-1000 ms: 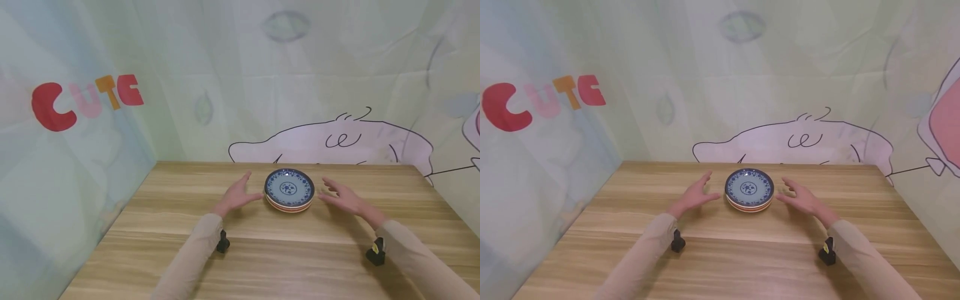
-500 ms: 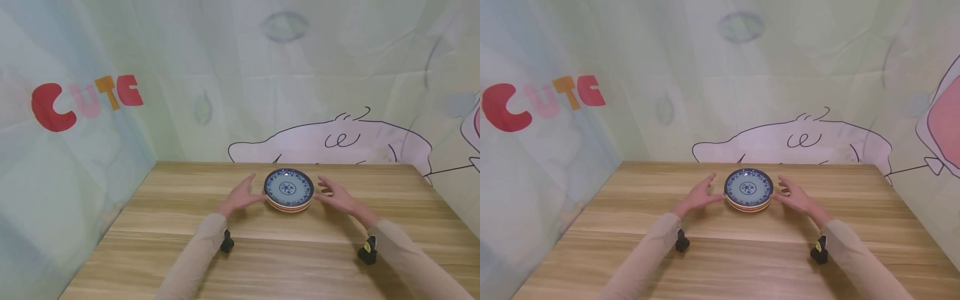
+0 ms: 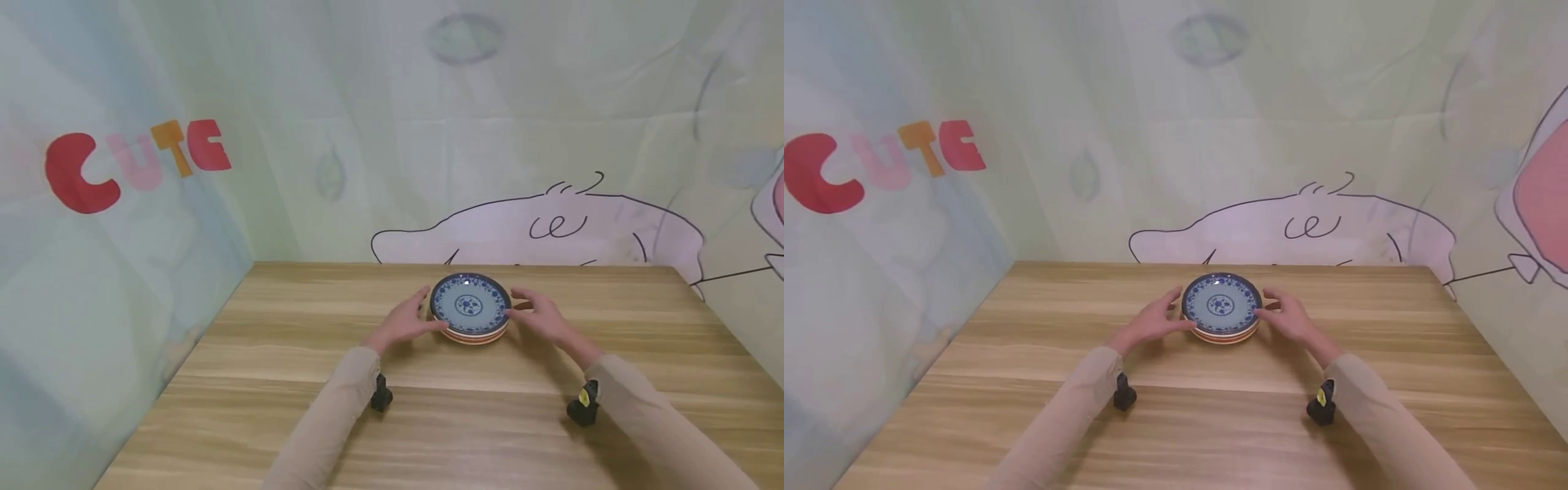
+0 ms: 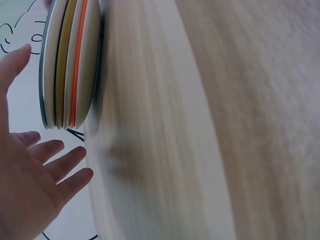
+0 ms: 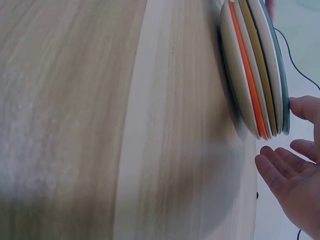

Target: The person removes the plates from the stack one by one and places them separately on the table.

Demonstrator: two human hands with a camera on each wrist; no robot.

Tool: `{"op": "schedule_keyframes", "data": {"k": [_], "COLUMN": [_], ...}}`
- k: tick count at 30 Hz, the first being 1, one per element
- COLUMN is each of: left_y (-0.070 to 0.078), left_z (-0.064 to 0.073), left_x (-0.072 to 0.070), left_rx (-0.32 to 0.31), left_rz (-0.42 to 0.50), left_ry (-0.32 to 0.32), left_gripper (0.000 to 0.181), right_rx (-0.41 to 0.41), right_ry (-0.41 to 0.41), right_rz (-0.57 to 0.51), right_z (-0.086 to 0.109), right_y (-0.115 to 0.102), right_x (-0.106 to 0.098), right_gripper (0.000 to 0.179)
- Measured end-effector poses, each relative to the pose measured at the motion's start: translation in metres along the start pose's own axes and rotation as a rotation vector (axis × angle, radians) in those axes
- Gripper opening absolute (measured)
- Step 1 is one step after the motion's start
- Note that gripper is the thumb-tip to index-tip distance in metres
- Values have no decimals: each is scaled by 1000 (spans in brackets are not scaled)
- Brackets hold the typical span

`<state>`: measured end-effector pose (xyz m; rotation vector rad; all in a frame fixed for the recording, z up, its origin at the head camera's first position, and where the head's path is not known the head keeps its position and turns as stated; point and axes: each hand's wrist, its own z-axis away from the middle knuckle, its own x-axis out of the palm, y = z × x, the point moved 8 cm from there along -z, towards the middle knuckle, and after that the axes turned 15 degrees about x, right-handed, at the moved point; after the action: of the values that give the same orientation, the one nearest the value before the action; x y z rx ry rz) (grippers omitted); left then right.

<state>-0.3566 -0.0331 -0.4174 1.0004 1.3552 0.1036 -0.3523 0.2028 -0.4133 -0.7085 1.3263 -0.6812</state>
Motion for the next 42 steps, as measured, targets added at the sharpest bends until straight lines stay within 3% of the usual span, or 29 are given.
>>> {"op": "schedule_keyframes", "data": {"k": [10, 16, 23, 42], "left_y": [5, 3, -1, -3], "left_z": [-3, -6, -6, -7], "left_x": [5, 10, 12, 10], "left_rx": [27, 29, 9, 0], "left_rz": [28, 19, 24, 83], "left_ry": [-17, -12, -8, 15], "left_gripper": [91, 93, 97, 93], "right_rx": [-9, 28, 90, 107], "right_ry": [34, 67, 65, 64], "right_rz": [37, 59, 20, -50], "right_z": [-5, -5, -5, -4], "right_y": [-6, -7, -7, -1], "right_x": [3, 4, 6, 3], "right_gripper": [49, 45, 46, 49]}}
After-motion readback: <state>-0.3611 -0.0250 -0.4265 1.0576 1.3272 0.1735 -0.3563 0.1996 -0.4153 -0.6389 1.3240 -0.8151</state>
